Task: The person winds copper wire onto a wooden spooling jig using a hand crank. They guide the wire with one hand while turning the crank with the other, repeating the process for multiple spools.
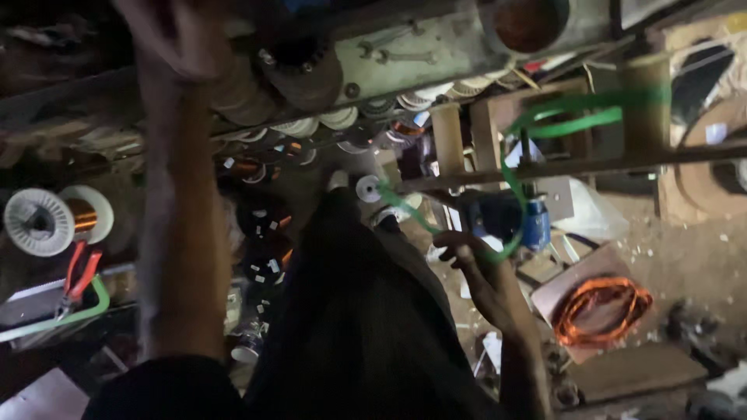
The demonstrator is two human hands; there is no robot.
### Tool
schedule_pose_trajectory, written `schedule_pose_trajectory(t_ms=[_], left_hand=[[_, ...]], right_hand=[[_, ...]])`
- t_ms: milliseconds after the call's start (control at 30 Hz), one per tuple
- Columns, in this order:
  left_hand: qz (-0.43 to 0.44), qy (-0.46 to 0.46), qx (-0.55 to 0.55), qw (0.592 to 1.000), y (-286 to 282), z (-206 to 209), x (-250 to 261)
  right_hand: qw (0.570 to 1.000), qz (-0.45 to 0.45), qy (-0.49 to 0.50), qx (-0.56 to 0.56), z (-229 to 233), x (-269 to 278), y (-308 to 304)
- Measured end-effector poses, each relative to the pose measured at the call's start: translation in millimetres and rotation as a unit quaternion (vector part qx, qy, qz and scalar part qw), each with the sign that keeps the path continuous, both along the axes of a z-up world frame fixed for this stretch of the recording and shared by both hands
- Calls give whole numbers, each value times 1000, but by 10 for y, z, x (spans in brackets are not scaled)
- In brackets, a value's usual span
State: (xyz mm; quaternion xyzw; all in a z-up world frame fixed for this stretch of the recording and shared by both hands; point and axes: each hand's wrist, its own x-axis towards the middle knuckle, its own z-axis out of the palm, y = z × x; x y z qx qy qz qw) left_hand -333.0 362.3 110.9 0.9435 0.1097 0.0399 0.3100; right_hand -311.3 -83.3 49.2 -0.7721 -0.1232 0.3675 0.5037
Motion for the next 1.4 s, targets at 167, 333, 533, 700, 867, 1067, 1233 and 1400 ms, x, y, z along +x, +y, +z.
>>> schedule_pose_trajectory(t_ms=[167,333,533,700,867,1067,1233,1400], left_hand=[[-91,57,2,994,201,-239,147],[-165,49,-26,985,256,-360,44],[-281,-3,-137,950,163,-553,-565],[-414,-100,-330,843,-661,-575,-1002],[-390,-43,-481,784,-974,-589,-1706],[-209,-17,-315,926,-78,-506,-2362],[-35,91,-331,939,992,-193,-3182],[58,108,-210,970,1236,-186,-3099]], right_hand=[[998,-23,22,-53,-34,-210,94],[986,-123,28,-111,-324,-474,220],[977,-189,-83,-62,-593,-820,349],[928,-292,215,-89,-390,-1607,655],[977,107,66,-175,238,-2156,761],[971,182,110,-109,-507,-1616,1000],[991,22,45,-126,-2140,-887,1631],[982,-165,78,-49,-2281,-786,521]])
